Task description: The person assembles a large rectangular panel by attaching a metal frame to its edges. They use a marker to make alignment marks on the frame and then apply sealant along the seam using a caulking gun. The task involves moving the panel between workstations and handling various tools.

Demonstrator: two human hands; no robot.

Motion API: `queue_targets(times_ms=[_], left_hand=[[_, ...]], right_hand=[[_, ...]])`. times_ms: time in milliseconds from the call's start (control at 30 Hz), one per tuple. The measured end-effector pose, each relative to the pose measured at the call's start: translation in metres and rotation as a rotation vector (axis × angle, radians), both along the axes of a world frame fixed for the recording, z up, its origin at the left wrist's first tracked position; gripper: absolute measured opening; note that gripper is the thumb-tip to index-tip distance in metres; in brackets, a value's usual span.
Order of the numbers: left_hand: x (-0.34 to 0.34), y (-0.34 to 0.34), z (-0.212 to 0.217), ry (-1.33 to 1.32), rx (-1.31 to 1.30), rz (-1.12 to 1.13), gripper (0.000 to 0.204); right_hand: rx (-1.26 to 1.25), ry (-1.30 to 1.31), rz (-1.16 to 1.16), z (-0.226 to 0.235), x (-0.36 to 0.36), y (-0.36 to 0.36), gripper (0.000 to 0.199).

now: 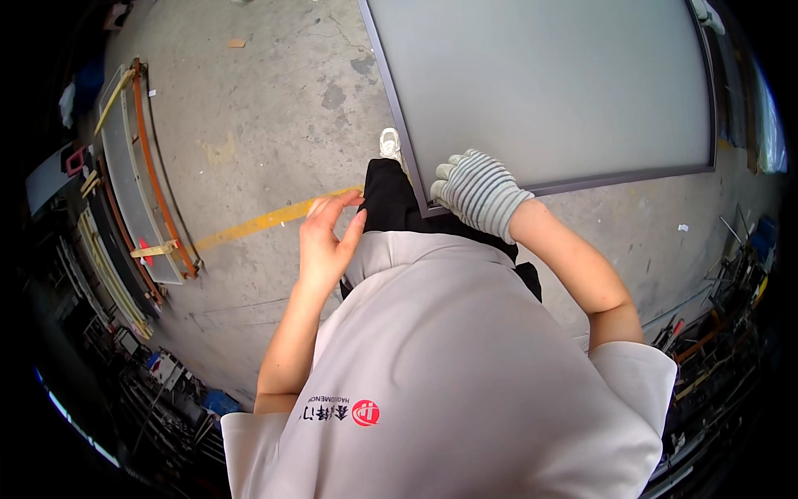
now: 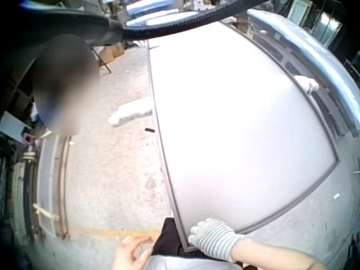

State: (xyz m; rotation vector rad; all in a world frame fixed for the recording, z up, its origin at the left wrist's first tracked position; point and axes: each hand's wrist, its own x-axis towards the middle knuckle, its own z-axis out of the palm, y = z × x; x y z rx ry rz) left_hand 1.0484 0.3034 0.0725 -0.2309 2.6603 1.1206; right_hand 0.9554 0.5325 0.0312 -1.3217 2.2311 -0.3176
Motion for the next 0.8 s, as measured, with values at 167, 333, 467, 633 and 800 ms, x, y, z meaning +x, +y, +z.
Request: queue_targets(times_ms=[167,333,467,633,800], left_hand=[[-0.003,0.004,0.002,0.008,0.02,0.014,0.023],[-0.002,0.006,0.0,0.017,0.024,-0.005,0.023],[0.001,0.009,-0.003,0.007,0.046,-0.01,0.023],[0.001,0.013,-0.003,0.001,0.051,-0.024,0.023],[0.003,0.015,-0.002,0.0,0.044,-0.008,0.022]], right_hand=[[-0.039,0.009,-0.04,-0.008,-0.005,0.006,0.008],[0.093,-0.018,0.013,0.002,-0.005,-0.004,0.013],[-0.018,-0.023,0.005,-0.003,-0.007,0.004,0.01],[0.062,0.022,-0.024,-0.011,-0.003,0.0,0.012],[0.058,-0.103,-0.004,0.005,-0.007,0.001,0.014]])
